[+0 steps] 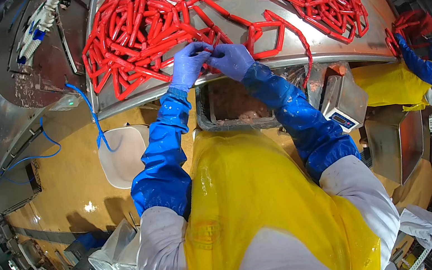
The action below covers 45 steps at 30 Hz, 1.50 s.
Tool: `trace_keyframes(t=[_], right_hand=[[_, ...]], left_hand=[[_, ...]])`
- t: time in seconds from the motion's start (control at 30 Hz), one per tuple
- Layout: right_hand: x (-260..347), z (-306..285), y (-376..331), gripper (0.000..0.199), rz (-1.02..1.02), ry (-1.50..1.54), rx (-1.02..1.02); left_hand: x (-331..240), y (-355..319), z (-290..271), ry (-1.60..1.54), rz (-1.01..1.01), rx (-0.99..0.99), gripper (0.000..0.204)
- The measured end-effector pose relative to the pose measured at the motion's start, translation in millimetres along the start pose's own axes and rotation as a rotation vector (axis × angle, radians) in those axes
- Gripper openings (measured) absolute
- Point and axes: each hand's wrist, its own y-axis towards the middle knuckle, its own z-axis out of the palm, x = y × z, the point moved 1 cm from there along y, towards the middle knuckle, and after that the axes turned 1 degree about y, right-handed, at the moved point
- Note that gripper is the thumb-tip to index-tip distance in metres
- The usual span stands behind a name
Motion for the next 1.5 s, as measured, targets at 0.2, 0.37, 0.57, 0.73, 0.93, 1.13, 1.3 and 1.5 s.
trace_keyframes(t=[0.2, 0.37, 0.57, 0.73, 0.93, 1.13, 1.3, 1.5], right_hand=[[-16, 10, 2, 0.031, -0.032, 0.025, -0.08], [-15, 4, 5, 0.029, -0.091, 0.017, -0.089], [-8, -17, 12, 0.024, -0.049, -0.224, 0.029], [-1, -19, 11, 0.023, -0.41, -0.269, -0.063], [14, -8, 7, 0.029, -0.283, -0.116, -0.176], [-17, -8, 65, 0.051, 0.533, 0.723, 0.333], [-21, -7, 54, 0.034, 0.036, 0.22, 0.391], [-51, 16, 26, 0.032, -0.051, 0.025, 0.231]], left_hand=[[6, 4, 2, 0.11, -0.08, 0.036, 0.012], [8, 7, 1, -0.212, -0.183, -0.056, 0.017], [6, 7, 2, -0.076, -0.059, 0.057, 0.016], [25, 18, 15, -0.09, -0.443, -0.039, 0.037], [58, 21, 1, -0.321, -0.216, -0.128, 0.039], [20, -31, 40, 0.631, 0.362, 0.01, 0.05], [-56, -3, -4, 0.779, 0.609, -0.235, 0.043], [14, 20, -1, 1.051, 0.502, 0.488, 0.023]])
